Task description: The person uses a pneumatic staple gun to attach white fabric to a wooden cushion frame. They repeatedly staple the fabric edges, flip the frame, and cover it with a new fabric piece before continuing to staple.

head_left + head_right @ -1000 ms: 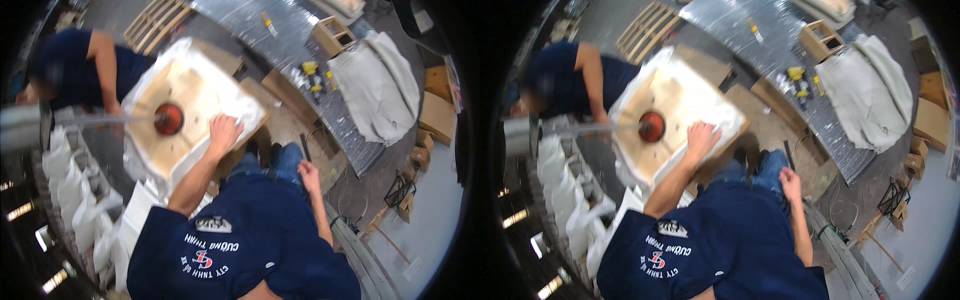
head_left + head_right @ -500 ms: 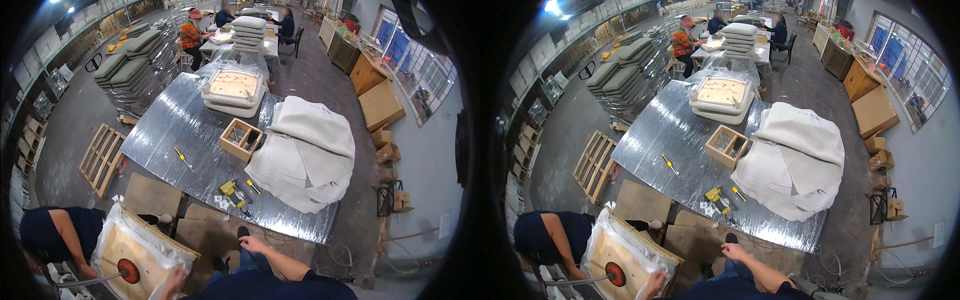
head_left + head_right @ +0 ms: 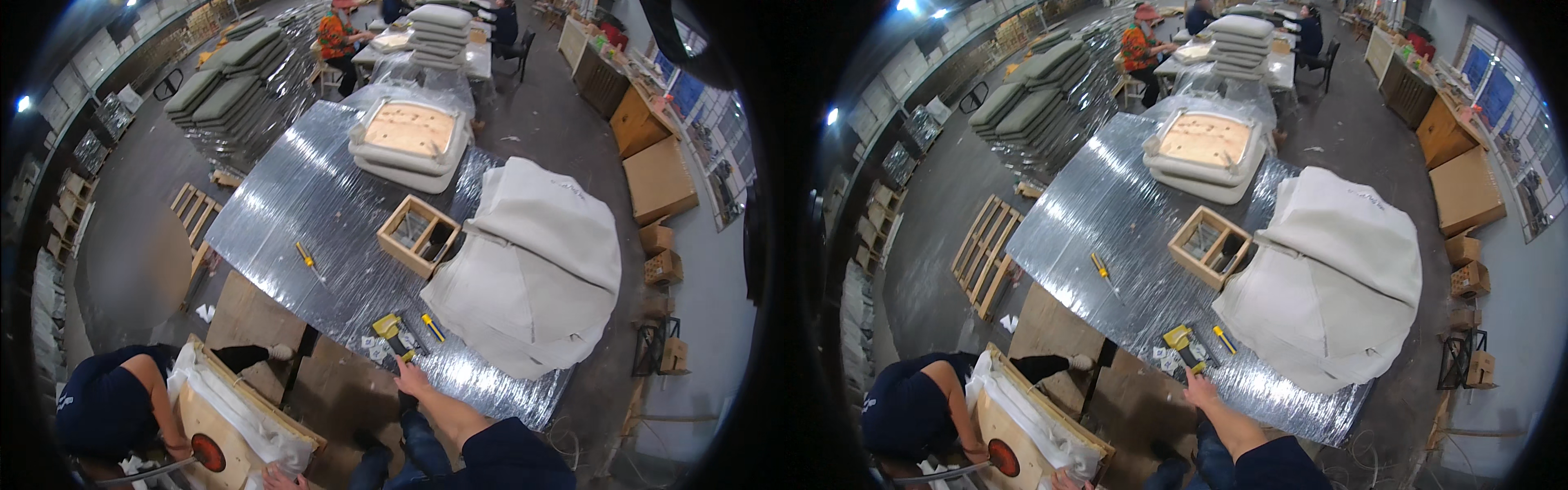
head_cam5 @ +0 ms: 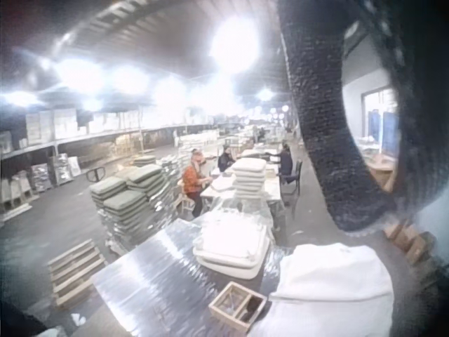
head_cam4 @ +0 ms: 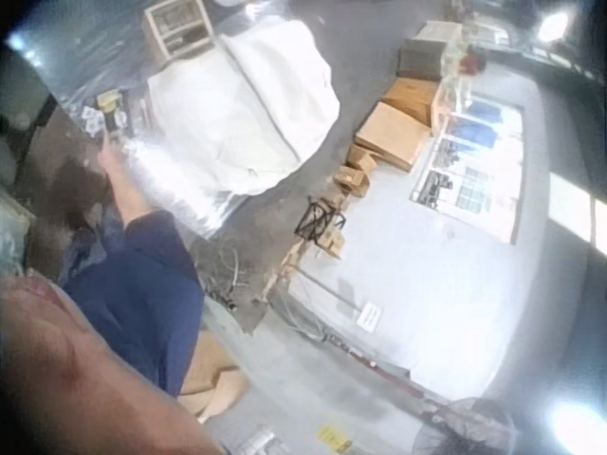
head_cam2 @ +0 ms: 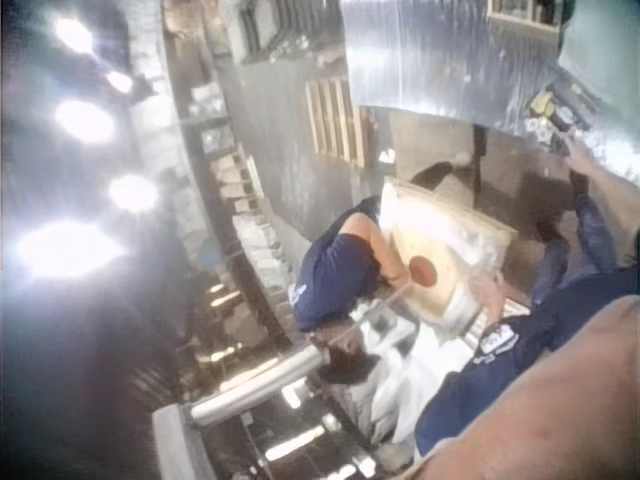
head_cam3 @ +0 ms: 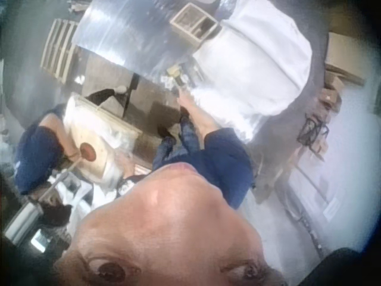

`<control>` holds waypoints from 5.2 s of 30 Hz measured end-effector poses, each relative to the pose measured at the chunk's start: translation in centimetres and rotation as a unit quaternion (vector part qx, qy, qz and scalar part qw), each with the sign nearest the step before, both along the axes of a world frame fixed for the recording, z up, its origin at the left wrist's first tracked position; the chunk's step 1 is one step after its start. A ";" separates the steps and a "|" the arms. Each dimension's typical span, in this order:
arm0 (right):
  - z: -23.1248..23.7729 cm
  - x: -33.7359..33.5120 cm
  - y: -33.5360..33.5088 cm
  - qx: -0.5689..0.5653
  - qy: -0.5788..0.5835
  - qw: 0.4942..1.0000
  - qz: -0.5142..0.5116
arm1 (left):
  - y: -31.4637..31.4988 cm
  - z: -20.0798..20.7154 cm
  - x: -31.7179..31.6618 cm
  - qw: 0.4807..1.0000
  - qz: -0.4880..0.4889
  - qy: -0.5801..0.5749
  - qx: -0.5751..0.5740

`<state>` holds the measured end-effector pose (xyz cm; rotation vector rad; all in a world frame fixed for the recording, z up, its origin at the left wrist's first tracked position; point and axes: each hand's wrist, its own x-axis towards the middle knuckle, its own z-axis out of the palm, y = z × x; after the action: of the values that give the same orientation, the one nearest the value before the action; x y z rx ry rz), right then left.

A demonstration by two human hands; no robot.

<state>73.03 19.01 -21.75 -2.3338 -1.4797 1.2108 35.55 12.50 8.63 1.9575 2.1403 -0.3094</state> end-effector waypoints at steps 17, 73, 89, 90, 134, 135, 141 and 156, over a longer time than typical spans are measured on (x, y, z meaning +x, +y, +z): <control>-0.9 -0.9 4.9 0.226 -0.151 0.957 -0.105 | -0.9 -7.1 -4.4 0.978 -0.090 0.158 -0.100; 24.3 -41.0 -9.8 -0.032 0.259 0.921 -0.291 | 12.5 -11.4 -17.9 0.908 -0.184 -0.374 -0.036; 25.4 -42.0 -8.1 -0.025 0.299 0.893 -0.335 | 17.3 -13.6 -15.6 0.820 -0.385 -0.419 0.063; 25.5 -41.9 -7.4 -0.027 0.304 0.890 -0.338 | 17.5 -13.7 -15.6 0.818 -0.381 -0.425 0.064; 26.1 -42.9 -5.7 0.024 0.413 0.826 -0.383 | 14.5 -13.3 -18.8 0.895 -0.169 -0.389 0.142; 26.1 -42.9 -5.4 0.005 0.405 0.833 -0.378 | 14.7 -13.3 -18.6 0.898 -0.167 -0.379 0.145; 26.2 -43.4 -2.3 0.005 0.390 0.822 -0.415 | 15.0 -14.0 -18.7 0.904 -0.153 -0.379 0.129; 25.6 -44.8 0.4 -0.026 0.327 0.832 -0.448 | 16.4 -14.3 -18.6 0.905 -0.177 -0.353 0.158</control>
<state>28.22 19.40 3.85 -1.8781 -0.0770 1.4624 17.00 28.92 -5.67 2.1617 1.4233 0.6459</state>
